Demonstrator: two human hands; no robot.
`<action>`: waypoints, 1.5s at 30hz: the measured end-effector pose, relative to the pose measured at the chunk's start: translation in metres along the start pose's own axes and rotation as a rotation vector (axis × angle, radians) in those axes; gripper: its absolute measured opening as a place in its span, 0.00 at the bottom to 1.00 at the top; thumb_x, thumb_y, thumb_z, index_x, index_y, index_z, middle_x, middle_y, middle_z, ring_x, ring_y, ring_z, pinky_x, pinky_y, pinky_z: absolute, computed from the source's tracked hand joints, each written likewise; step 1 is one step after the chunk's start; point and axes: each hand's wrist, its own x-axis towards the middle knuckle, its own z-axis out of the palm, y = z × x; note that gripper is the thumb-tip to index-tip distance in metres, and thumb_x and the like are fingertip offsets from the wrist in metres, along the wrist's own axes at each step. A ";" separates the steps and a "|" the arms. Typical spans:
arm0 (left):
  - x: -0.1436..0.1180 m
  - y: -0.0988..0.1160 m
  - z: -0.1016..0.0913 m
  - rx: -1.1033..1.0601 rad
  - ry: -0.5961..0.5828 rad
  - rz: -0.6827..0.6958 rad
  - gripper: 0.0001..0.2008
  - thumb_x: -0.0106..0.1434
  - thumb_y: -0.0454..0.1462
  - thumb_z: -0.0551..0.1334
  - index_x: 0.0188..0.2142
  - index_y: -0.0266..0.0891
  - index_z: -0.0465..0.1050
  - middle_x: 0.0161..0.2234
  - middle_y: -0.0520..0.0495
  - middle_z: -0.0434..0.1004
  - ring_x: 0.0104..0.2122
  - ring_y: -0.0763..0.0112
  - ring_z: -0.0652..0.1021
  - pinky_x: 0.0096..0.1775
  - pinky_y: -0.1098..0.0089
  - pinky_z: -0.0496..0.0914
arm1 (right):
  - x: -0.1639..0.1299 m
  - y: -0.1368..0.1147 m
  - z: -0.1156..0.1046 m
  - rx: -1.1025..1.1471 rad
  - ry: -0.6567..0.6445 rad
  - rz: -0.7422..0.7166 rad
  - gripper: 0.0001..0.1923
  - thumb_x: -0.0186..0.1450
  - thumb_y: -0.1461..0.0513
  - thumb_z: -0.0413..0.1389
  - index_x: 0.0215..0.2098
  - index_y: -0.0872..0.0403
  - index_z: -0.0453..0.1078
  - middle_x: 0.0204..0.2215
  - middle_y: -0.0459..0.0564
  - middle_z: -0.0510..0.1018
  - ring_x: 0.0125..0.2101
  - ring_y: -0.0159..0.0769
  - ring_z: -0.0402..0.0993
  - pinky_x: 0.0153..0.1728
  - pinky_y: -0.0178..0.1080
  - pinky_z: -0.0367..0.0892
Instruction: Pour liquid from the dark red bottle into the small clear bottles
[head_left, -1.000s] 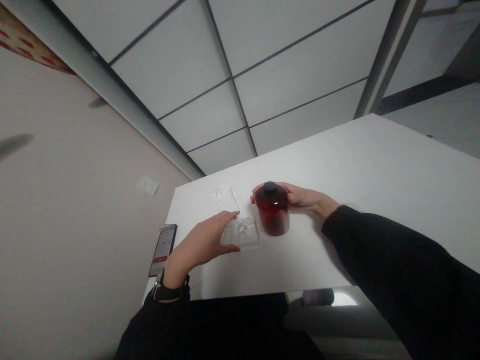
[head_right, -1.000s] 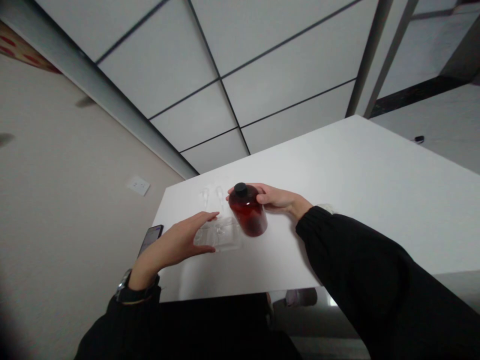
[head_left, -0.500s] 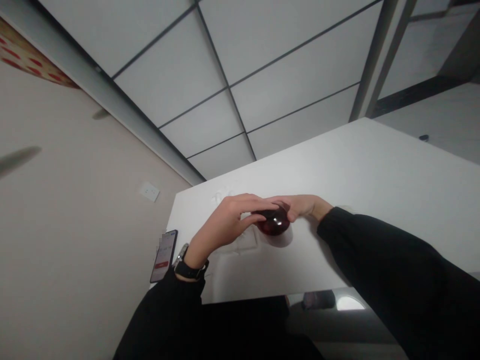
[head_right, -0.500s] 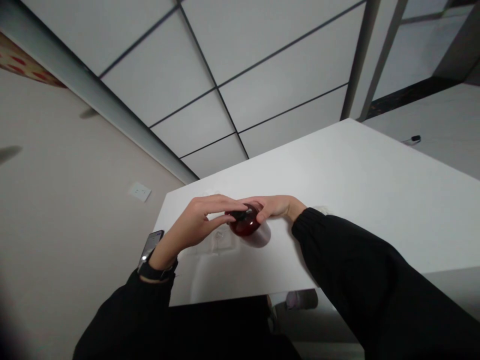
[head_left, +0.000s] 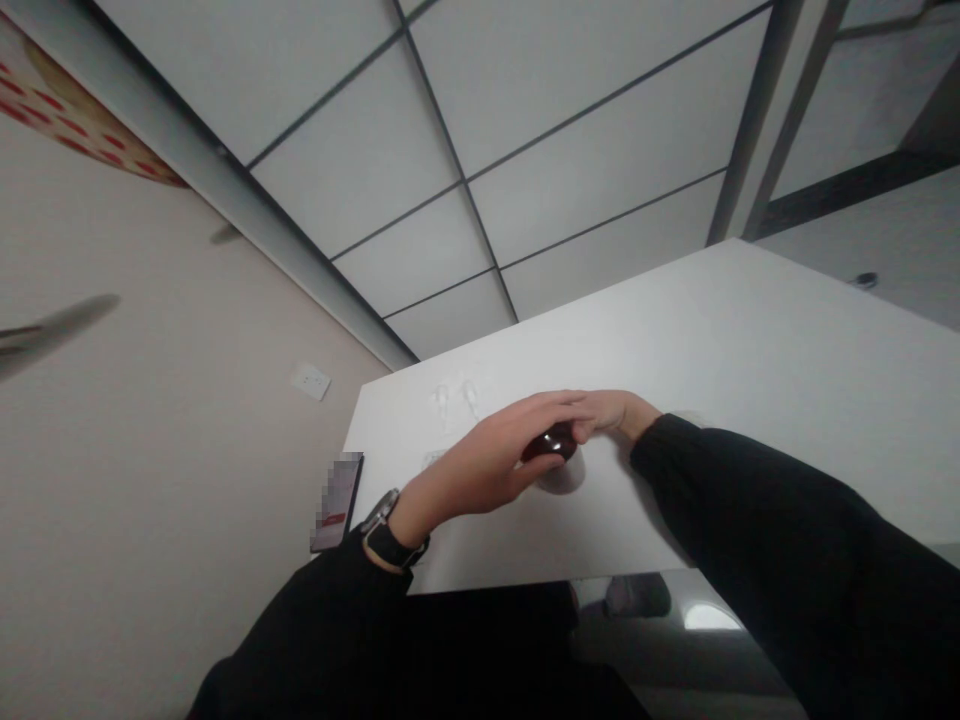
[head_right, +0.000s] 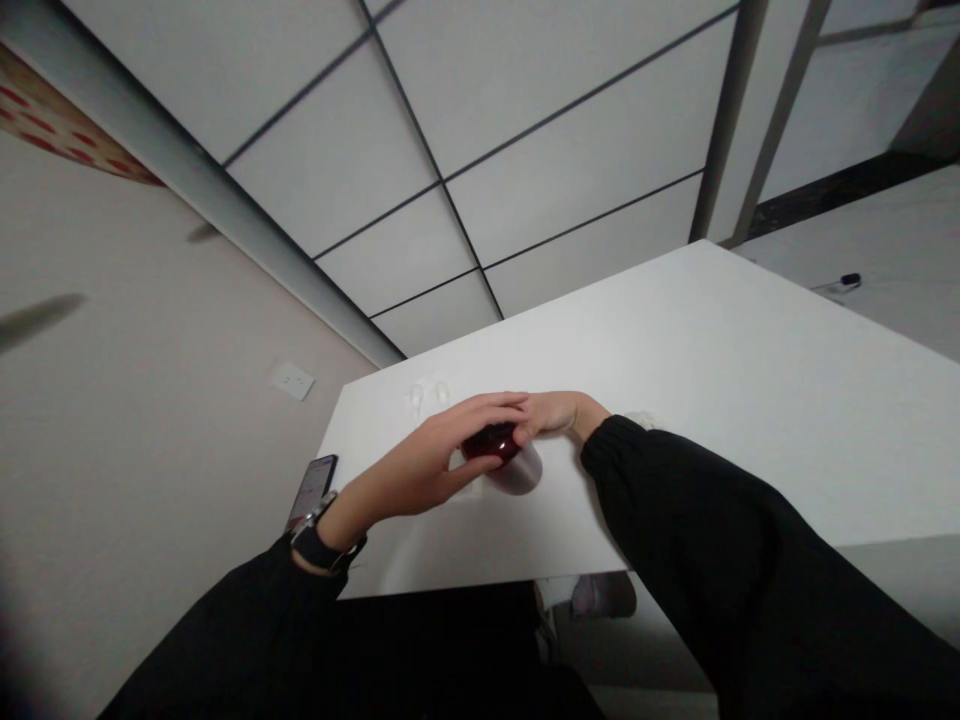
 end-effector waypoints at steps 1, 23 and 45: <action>-0.005 0.000 -0.002 0.034 0.015 -0.006 0.20 0.73 0.30 0.61 0.62 0.48 0.71 0.67 0.42 0.72 0.66 0.58 0.73 0.66 0.51 0.69 | 0.001 0.001 0.000 0.011 -0.023 -0.011 0.38 0.49 0.47 0.78 0.52 0.57 0.79 0.49 0.58 0.84 0.52 0.46 0.80 0.59 0.47 0.70; 0.082 -0.139 -0.024 0.018 -0.053 -0.242 0.13 0.60 0.31 0.68 0.46 0.41 0.83 0.43 0.45 0.83 0.38 0.66 0.81 0.43 0.66 0.77 | 0.009 -0.014 0.009 0.160 -0.170 -0.059 0.40 0.52 0.59 0.77 0.61 0.52 0.74 0.58 0.56 0.80 0.58 0.44 0.75 0.62 0.45 0.64; 0.036 -0.130 -0.042 0.010 0.080 -0.191 0.28 0.67 0.42 0.70 0.63 0.42 0.69 0.58 0.40 0.76 0.51 0.58 0.78 0.58 0.54 0.71 | 0.004 -0.019 0.014 0.225 -0.176 -0.008 0.42 0.51 0.58 0.79 0.61 0.54 0.74 0.59 0.60 0.79 0.58 0.44 0.76 0.60 0.43 0.67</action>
